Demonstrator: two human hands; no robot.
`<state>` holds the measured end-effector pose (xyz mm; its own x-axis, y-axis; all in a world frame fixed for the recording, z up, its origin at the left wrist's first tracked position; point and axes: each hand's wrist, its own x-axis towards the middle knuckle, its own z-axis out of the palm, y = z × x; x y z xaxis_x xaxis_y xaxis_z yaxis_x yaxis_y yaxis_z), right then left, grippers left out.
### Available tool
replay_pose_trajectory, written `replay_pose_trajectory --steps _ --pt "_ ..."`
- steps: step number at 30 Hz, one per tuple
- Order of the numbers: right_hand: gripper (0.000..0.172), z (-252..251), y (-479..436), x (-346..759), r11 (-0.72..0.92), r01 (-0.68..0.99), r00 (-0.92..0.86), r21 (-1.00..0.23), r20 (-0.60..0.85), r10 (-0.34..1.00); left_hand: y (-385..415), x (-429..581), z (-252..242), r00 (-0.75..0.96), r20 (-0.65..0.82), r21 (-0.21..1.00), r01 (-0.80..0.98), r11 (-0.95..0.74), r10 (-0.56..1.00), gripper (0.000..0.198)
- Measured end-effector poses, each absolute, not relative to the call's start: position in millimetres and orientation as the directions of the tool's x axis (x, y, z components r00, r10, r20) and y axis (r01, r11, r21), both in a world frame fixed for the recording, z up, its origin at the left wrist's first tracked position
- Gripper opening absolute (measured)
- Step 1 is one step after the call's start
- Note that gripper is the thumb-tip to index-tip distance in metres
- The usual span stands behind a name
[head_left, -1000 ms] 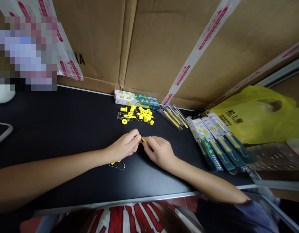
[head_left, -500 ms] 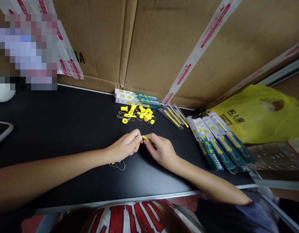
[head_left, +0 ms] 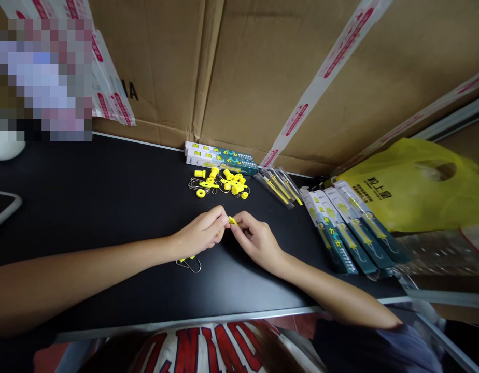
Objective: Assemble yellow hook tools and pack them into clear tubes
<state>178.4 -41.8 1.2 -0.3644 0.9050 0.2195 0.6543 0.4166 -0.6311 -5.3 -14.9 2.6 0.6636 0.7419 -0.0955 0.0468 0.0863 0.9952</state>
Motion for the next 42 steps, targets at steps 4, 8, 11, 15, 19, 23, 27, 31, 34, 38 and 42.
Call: replay_pose_trajectory --steps 4,8,11,15,19,23,27,31,34,38,42 --pt "0.012 -0.1 -42.5 179.0 0.439 0.68 -0.364 -0.588 0.25 0.897 -14.9 -4.5 2.0 0.659 -0.093 0.996 0.053 0.077 0.746 0.024" --pt "0.012 -0.4 -42.9 178.9 0.457 0.717 -0.365 -0.527 0.275 0.889 -15.0 -4.3 2.0 0.661 -0.087 0.996 0.051 0.071 0.746 0.025" --pt "0.011 -0.5 -42.6 178.3 0.456 0.731 -0.368 -0.508 0.269 0.89 -15.2 -4.4 2.3 0.658 -0.09 0.996 0.05 0.076 0.748 0.025" --pt "0.012 -2.2 -42.7 178.2 0.466 0.755 -0.376 -0.461 0.278 0.884 -14.9 -4.0 2.1 0.657 -0.093 0.996 0.057 0.074 0.748 0.025" --pt "0.014 -4.2 -42.2 179.4 0.515 0.805 -0.417 -0.294 0.337 0.844 -14.8 -3.2 1.7 0.652 -0.085 0.996 0.069 0.052 0.754 0.025" --pt "0.02 -4.1 -40.9 179.8 0.579 0.816 -0.523 -0.006 0.419 0.742 -15.8 -2.9 0.2 0.642 -0.062 0.997 0.067 0.024 0.764 0.028" --pt "0.024 -3.2 -41.1 179.3 0.586 0.806 -0.564 0.087 0.414 0.715 -16.9 -3.4 -1.9 0.614 -0.028 0.997 0.07 -0.019 0.789 0.029" --pt "0.023 -3.6 -41.6 179.6 0.598 0.789 -0.593 0.138 0.421 0.686 -17.0 -3.9 -3.6 0.623 -0.005 0.994 0.089 -0.064 0.783 0.028" --pt "0.021 -3.8 -40.6 180.2 0.637 0.739 -0.661 0.222 0.427 0.618 -17.1 -3.8 -3.7 0.621 -0.019 0.994 0.093 -0.049 0.783 0.026" --pt "0.024 -3.9 -38.4 180.9 0.646 0.756 -0.625 0.103 0.407 0.666 -18.1 -4.1 -0.6 0.613 -0.055 0.998 0.066 0.018 0.788 0.024" --pt "0.022 -5.0 -37.2 182.3 0.654 0.753 -0.58 -0.064 0.405 0.707 -18.9 -5.5 1.5 0.624 -0.076 0.997 0.044 0.063 0.778 0.026"
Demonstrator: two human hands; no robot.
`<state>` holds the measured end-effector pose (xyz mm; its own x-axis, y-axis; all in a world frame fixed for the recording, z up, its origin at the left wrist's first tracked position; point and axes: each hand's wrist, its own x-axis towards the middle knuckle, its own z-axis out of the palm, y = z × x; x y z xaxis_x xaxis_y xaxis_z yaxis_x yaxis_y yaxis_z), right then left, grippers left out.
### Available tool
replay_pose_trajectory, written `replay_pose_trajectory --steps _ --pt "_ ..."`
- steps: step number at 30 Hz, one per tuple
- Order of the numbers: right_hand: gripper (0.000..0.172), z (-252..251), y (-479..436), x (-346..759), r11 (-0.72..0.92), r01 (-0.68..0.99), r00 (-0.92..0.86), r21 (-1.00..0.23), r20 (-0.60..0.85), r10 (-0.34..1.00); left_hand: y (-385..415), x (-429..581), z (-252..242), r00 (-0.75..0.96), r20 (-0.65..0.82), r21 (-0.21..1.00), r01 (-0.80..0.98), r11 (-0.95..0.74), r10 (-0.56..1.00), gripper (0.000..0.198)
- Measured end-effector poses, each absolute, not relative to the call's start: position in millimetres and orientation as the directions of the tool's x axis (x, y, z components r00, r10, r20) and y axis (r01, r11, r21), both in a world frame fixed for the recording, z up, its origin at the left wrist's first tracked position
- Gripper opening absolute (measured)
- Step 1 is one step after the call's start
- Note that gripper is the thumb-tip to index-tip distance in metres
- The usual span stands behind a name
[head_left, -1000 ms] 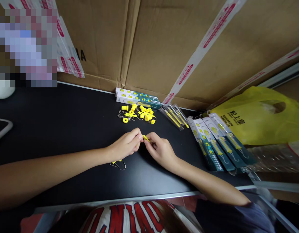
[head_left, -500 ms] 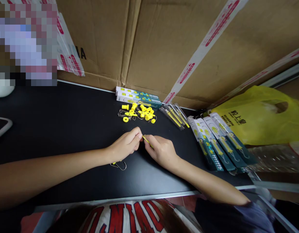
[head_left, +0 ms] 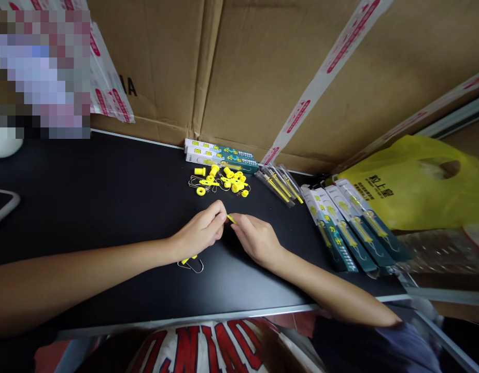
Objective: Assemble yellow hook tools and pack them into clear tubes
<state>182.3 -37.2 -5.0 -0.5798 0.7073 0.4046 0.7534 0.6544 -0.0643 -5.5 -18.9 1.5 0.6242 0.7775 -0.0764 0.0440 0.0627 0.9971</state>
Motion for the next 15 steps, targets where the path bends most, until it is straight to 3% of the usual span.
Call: replay_pose_trajectory --steps 4,8,15 --pt "0.019 -4.1 -37.2 183.2 0.665 0.726 -0.548 -0.175 0.435 0.714 -18.4 -4.9 -1.1 0.61 -0.036 0.999 0.016 0.033 0.792 0.026" --pt "0.014 0.1 -39.4 183.6 0.62 0.689 -0.488 -0.374 0.392 0.78 -16.4 -2.7 -5.5 0.548 0.02 0.999 -0.046 0.007 0.836 0.022" --pt "0.016 2.8 -37.0 188.5 0.373 0.554 -0.269 -0.745 0.264 0.926 -12.7 -3.1 -11.3 0.564 0.029 0.989 -0.137 0.059 0.825 0.015"
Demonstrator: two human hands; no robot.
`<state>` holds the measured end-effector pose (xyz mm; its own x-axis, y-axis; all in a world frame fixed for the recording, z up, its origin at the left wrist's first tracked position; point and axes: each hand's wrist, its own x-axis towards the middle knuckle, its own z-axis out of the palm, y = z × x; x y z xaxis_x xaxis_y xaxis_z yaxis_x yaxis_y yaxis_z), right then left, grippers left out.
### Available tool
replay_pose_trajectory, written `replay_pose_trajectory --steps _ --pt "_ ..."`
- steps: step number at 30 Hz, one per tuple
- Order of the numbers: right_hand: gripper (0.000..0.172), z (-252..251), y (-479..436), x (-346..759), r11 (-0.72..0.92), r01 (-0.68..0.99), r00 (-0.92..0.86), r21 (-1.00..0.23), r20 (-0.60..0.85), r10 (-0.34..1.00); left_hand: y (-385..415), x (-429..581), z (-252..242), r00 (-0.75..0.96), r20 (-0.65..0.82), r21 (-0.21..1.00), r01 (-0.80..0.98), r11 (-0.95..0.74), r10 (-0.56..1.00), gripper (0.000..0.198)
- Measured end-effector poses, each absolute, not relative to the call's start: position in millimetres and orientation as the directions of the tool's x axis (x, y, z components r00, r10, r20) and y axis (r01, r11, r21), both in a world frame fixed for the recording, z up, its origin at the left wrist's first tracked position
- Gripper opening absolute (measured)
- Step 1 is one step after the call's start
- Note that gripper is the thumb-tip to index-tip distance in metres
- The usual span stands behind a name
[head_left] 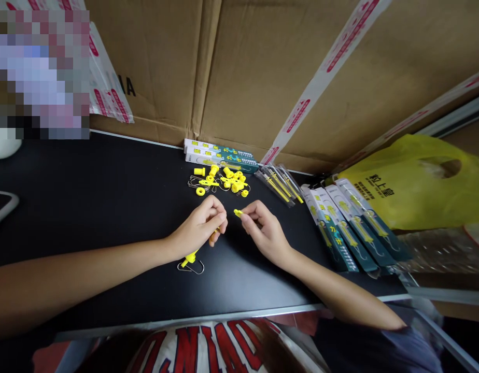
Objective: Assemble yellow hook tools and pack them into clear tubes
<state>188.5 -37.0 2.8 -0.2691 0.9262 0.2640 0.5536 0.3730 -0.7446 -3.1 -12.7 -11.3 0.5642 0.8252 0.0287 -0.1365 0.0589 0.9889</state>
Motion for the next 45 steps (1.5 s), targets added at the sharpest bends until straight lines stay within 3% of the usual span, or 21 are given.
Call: replay_pose_trajectory --steps 10,19,27,45 --pt "0.018 2.0 -39.7 181.5 0.245 0.347 -0.356 -0.905 0.115 0.927 -11.6 -0.3 -11.5 0.587 -0.006 0.987 -0.125 0.098 0.81 0.015" --pt "0.025 7.0 -37.1 179.2 0.116 0.219 -0.347 -0.969 0.034 0.937 -12.3 -3.2 -4.5 0.644 -0.103 0.989 -0.014 0.147 0.758 0.016" --pt "0.025 6.1 -37.8 180.0 0.13 0.24 -0.358 -0.962 0.037 0.933 -7.4 -4.0 -2.8 0.605 -0.154 0.965 -0.077 0.249 0.782 0.012" --pt "0.022 4.1 -41.5 182.1 0.226 0.374 -0.309 -0.899 0.109 0.945 -17.0 -6.1 8.8 0.619 -0.159 0.973 -0.033 0.227 0.769 0.014"
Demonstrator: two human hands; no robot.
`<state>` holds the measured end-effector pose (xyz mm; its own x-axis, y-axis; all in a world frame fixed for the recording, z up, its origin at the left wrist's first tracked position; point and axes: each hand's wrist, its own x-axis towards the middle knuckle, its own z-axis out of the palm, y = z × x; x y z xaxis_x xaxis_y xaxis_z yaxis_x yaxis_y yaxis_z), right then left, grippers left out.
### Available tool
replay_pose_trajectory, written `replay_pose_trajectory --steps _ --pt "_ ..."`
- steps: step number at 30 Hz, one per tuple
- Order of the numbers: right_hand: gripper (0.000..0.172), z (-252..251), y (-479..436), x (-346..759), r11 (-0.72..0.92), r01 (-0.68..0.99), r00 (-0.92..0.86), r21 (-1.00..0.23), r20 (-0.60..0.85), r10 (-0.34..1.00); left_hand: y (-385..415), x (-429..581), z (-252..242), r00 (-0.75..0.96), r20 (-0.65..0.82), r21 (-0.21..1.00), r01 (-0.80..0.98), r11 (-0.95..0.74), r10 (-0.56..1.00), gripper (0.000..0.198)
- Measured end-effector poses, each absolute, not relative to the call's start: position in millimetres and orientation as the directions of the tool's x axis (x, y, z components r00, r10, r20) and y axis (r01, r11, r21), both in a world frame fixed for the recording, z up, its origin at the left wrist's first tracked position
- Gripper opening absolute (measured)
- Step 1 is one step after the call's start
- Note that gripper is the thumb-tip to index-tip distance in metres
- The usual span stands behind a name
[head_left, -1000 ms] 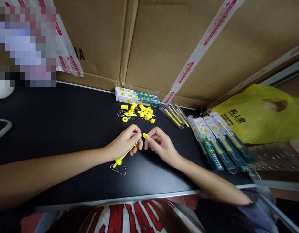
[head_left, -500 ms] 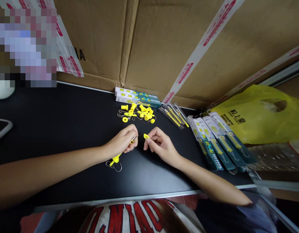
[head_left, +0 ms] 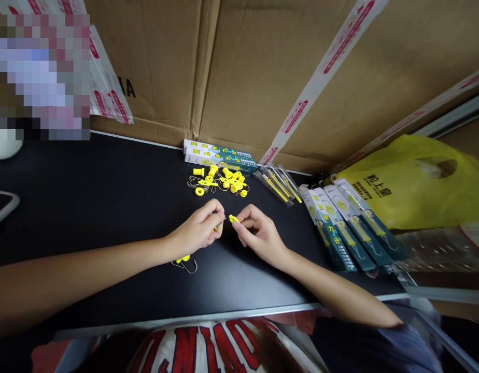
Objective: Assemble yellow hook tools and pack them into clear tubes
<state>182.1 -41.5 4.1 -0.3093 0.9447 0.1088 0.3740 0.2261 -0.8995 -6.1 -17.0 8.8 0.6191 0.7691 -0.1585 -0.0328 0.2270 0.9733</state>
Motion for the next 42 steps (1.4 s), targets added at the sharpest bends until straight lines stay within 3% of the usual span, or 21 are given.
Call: replay_pose_trajectory --steps 8,17,22,25,29,34,36,42 --pt "0.017 7.0 -47.3 181.6 0.352 0.462 -0.332 -0.814 0.21 0.92 -25.3 -3.8 14.4 0.613 -0.122 0.988 -0.001 0.156 0.781 0.015" --pt "0.014 4.7 -47.5 183.2 0.461 0.531 -0.37 -0.711 0.295 0.881 -27.7 -1.1 13.5 0.634 -0.151 0.963 -0.078 0.257 0.759 0.017" --pt "0.013 -0.1 -48.0 182.6 0.554 0.58 -0.389 -0.596 0.395 0.832 -28.8 -0.4 13.2 0.615 -0.178 0.954 -0.083 0.287 0.768 0.017" --pt "0.011 -3.2 -48.1 181.9 0.618 0.636 -0.408 -0.463 0.478 0.778 -29.5 0.3 13.5 0.607 -0.183 0.954 -0.082 0.29 0.774 0.018" --pt "0.017 -1.9 -48.9 180.1 0.678 0.718 -0.491 -0.159 0.576 0.654 -28.7 1.9 10.2 0.595 -0.182 0.958 -0.071 0.277 0.783 0.017" --pt "0.023 6.3 -50.6 179.6 0.693 0.696 -0.663 0.188 0.538 0.521 -27.6 1.2 5.1 0.584 -0.123 0.976 -0.073 0.203 0.802 0.017" --pt "0.022 7.6 -51.1 180.1 0.697 0.668 -0.706 0.259 0.515 0.485 -28.3 -0.2 4.9 0.574 -0.083 0.988 -0.061 0.143 0.815 0.016" --pt "0.023 1.1 -49.0 179.3 0.695 0.714 -0.617 0.081 0.542 0.571 -28.5 -1.6 5.3 0.581 -0.071 0.982 -0.102 0.159 0.811 0.017"
